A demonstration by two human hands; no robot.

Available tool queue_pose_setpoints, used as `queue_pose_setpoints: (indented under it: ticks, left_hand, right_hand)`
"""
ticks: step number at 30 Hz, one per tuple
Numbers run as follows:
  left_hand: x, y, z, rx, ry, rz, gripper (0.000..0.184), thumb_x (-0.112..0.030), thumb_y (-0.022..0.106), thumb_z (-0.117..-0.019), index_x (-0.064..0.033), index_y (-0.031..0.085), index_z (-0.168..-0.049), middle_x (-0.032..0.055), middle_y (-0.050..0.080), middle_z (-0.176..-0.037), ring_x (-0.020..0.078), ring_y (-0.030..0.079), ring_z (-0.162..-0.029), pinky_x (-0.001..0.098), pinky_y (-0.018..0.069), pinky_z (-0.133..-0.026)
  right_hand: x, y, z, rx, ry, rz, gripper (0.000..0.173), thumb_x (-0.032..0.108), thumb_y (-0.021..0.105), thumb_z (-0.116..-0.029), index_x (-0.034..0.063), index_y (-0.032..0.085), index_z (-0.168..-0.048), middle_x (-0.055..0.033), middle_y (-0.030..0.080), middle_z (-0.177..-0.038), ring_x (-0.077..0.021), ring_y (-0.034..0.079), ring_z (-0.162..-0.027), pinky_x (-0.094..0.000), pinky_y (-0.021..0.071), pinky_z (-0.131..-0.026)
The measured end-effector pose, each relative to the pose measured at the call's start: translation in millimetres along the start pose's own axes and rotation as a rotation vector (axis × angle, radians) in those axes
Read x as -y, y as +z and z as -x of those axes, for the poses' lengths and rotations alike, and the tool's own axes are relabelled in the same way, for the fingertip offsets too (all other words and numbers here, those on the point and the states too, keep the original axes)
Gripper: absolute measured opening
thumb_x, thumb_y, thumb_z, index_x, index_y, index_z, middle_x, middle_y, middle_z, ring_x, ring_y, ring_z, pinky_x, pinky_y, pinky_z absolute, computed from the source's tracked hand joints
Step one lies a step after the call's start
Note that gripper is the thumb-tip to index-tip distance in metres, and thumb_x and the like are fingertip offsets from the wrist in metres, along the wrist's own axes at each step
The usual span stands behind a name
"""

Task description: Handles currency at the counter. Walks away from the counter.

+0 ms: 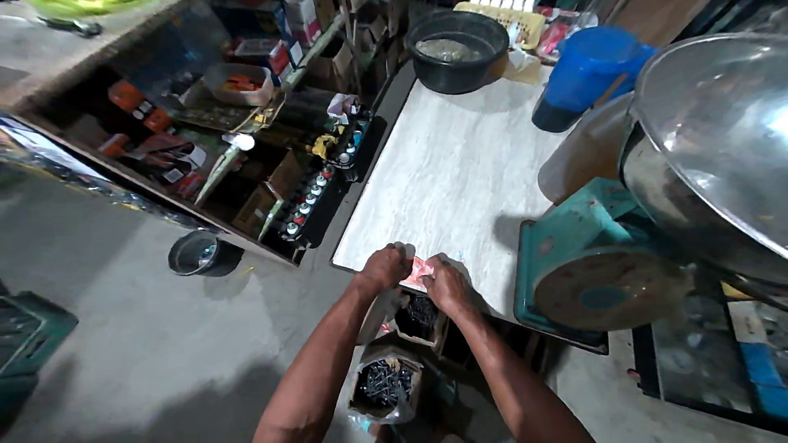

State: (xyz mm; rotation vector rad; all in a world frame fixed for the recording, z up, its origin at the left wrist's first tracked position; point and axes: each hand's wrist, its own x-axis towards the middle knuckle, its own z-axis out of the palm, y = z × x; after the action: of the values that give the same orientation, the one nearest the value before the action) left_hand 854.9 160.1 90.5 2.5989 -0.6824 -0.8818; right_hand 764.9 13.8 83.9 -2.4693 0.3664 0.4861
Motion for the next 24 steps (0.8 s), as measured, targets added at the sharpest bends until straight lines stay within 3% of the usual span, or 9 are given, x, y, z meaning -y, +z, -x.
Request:
queue_pose_setpoints:
  ticks: [8, 24]
  left_hand:
    - [-4.9, -3.3, -0.8, 0.063, -0.057, -0.019, 0.043, -0.034, 0.057, -0.1029, 0.0031, 0.063, -0.124, 0.0251, 0.060, -0.129, 0.0401, 0.062, -0.118, 0.0589, 0.0485, -0.100]
    - [0.3, 0.7, 7.9, -0.003, 0.091, -0.080, 0.040, -0.031, 0.047, -0.1066, -0.0006, 0.065, -0.125, 0.0228, 0.060, -0.131, 0.0376, 0.063, -0.117, 0.0540, 0.0506, -0.100]
  right_hand:
    - [-2.1, 0.7, -0.8, 0.006, -0.006, -0.002, 0.040, 0.025, 0.058, -0.1030, 0.0056, 0.058, -0.137, -0.0198, 0.065, -0.127, -0.0343, 0.065, -0.118, -0.0510, 0.0501, -0.102]
    - [-1.4, 0.3, 1.0, 0.019, -0.019, -0.003, 0.038, 0.023, 0.056, -0.1038, 0.0039, 0.057, -0.137, -0.0218, 0.065, -0.126, -0.0365, 0.064, -0.119, -0.0524, 0.0503, -0.102]
